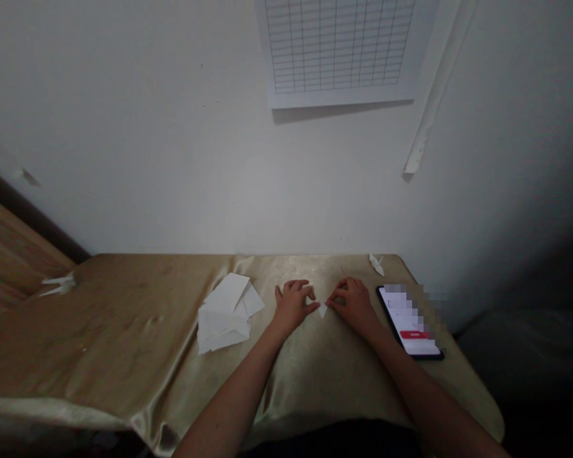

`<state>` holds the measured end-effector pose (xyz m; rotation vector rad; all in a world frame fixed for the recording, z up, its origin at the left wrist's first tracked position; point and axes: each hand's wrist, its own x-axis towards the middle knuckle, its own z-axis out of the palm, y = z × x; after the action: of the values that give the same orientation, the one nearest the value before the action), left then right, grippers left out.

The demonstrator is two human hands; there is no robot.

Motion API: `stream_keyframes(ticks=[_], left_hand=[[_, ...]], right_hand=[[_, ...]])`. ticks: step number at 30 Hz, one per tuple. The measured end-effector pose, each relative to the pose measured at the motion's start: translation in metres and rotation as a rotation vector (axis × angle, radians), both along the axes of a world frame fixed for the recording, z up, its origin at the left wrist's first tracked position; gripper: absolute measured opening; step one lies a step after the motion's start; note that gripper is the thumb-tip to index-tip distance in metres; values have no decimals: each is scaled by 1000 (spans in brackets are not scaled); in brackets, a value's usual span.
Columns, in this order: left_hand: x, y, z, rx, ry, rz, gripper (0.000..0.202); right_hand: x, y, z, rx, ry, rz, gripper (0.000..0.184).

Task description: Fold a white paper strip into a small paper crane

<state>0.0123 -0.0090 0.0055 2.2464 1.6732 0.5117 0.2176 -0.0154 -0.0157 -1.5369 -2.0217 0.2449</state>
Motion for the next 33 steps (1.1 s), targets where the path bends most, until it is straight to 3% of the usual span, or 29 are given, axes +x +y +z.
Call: stream_keyframes(ticks=[12, 20, 33], left_hand=[[6, -4, 0, 23, 16, 10, 25], [10, -3, -4, 65, -34, -11, 17], [8, -3, -1, 27, -22, -21, 19]], right_hand=[[0, 5, -10, 62, -8, -9, 9], [-5, 6, -15, 85, -47, -74, 8], [2, 1, -5, 26, 40, 67, 17]])
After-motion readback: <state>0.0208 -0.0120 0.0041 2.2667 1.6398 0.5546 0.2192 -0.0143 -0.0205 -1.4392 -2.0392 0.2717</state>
